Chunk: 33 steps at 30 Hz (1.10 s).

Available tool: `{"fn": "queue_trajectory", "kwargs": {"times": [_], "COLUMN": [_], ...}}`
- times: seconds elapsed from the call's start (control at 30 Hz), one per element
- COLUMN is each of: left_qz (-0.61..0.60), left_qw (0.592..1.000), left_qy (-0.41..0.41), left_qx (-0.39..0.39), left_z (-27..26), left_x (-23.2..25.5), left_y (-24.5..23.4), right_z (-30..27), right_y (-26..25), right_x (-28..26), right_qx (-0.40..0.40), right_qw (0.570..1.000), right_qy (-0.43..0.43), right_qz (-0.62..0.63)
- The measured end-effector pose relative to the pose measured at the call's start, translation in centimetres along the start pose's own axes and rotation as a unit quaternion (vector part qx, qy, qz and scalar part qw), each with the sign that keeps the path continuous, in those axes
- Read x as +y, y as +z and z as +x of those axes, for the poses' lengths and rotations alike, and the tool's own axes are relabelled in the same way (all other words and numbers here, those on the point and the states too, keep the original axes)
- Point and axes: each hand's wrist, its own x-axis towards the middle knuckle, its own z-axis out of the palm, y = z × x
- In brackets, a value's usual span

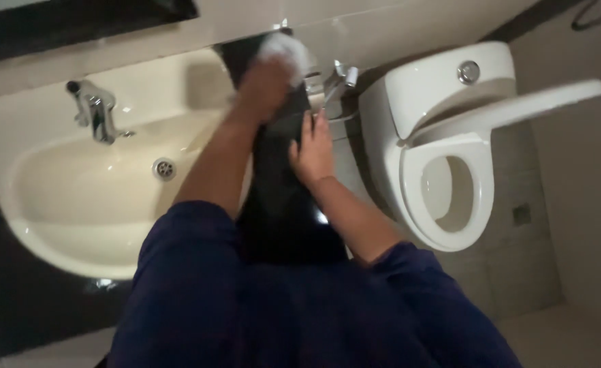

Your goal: Cleaning a bathroom sink and the surrounding countertop area using a white cloth.

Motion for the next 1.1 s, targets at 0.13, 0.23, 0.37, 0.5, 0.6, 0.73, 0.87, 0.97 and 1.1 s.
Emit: {"fn": "queue_trajectory", "kwargs": {"times": [0.13, 0.23, 0.37, 0.5, 0.6, 0.73, 0.87, 0.97, 1.1], "left_qz": [-0.034, -0.038, -0.090, -0.035, 0.065, 0.044, 0.059, 0.063, 0.063], "left_qw": [0.976, 0.993, 0.989, 0.971, 0.977, 0.978, 0.988, 0.993, 0.996], "left_qy": [-0.120, -0.039, 0.105, 0.072, -0.001, -0.071, -0.033, -0.002, 0.025], "left_qx": [0.177, 0.106, -0.053, -0.223, -0.205, -0.189, -0.137, -0.099, -0.055], "left_z": [0.7, 0.9, 3.6, 8.0, 10.1, 10.5, 9.1, 8.4, 7.5], "left_x": [-1.2, 1.7, 3.4, 1.0, -0.6, -1.4, -2.4, -2.4, -1.6], "left_y": [-1.1, -3.4, -6.4, -5.2, -2.6, -1.6, -3.1, -4.0, -4.6], "right_z": [-0.7, -1.1, -1.2, -1.4, -1.2, -1.2, -1.2, -1.6, -1.7], "right_y": [1.9, 2.0, 0.2, -0.6, 0.0, 0.1, -0.2, 0.8, 0.8], "right_x": [0.5, 0.0, -1.4, -2.1, -2.0, -2.1, -2.4, -1.9, -1.9], "right_qx": [0.046, 0.067, 0.055, 0.051, 0.053, 0.015, -0.015, 0.009, 0.040], "right_qw": [0.998, 0.996, 0.998, 0.998, 0.998, 1.000, 0.999, 1.000, 0.999], "right_qy": [-0.027, -0.034, -0.041, -0.041, -0.036, -0.018, -0.006, -0.016, -0.029], "right_qz": [-0.041, -0.044, -0.005, 0.015, 0.015, -0.002, -0.032, -0.009, -0.004]}}
